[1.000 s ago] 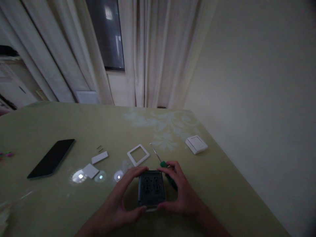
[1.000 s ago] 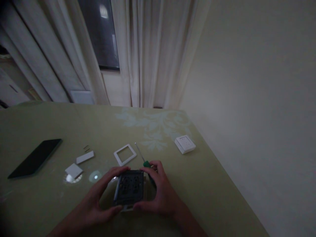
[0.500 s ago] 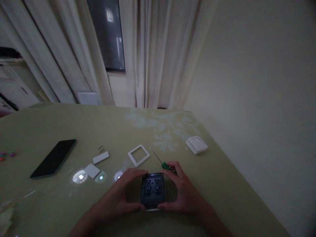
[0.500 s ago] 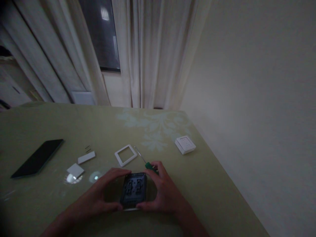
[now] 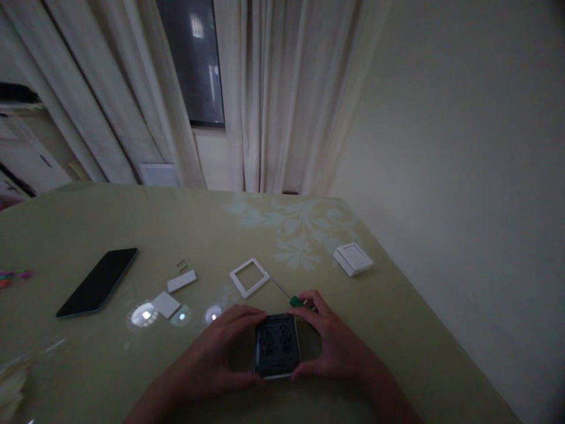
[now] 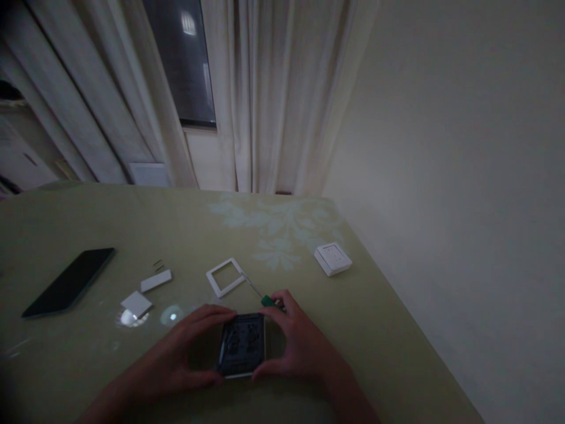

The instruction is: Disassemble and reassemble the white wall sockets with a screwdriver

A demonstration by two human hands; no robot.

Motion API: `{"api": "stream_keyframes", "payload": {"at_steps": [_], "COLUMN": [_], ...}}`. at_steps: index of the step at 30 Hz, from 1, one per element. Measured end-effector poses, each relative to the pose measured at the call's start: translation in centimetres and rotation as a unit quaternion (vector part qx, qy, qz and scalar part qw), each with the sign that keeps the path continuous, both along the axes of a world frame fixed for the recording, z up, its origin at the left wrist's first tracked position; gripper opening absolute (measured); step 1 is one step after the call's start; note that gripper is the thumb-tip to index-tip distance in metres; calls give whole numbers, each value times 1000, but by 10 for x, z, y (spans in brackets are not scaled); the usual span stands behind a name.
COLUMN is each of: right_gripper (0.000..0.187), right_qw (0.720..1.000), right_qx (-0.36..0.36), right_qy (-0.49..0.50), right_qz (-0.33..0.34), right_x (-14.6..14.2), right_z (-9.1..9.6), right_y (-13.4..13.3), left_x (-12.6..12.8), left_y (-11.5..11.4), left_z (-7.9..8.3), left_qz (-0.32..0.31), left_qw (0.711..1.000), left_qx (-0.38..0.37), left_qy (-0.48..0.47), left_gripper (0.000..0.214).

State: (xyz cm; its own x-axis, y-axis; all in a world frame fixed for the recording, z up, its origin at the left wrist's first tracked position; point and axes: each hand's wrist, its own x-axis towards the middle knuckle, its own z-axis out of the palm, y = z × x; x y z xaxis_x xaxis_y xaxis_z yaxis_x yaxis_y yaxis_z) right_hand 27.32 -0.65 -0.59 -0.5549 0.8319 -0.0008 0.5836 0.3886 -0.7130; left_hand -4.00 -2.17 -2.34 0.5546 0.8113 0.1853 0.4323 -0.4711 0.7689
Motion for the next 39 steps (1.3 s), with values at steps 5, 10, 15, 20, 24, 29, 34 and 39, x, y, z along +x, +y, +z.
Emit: {"api": "stream_keyframes", "payload": {"at_steps": [5,10,15,20,24,29,34,39], "right_gripper": [100,104,100,100,103,109,109,115], "right_qw": [1000,1000,1000,1000,999,999,999,999], "right_qx": [-14,-16,3,4,-2,-8,-14,-38], "right_qy": [-9,-22,-14,-10,-20,-29,-30,6], "right_qz": [8,7,23,20,27,26,19,19], "right_x": [3,6,7,7,7,3,0,0], "right_z": [6,5,5,6,6,2,0,-2], "right_y": [-1,-3,-3,-4,-4,-4,-6,-2], "left_x": [-1,0,3,8,12,15,-6,-55], "left_y": [-1,-2,-3,-6,-7,-7,7,33], "left_z": [-4,-2,1,-4,-9,-9,-4,2], "left_qz": [-3,-1,-15,-25,-21,-28,69,443], "left_qw": [1000,999,997,996,995,992,988,889], "left_qx": [13,29,54,69,75,93,130,83], "left_qy": [21,28,48,57,62,77,52,81], "left_gripper": [91,89,87,93,99,99,71,46]}}
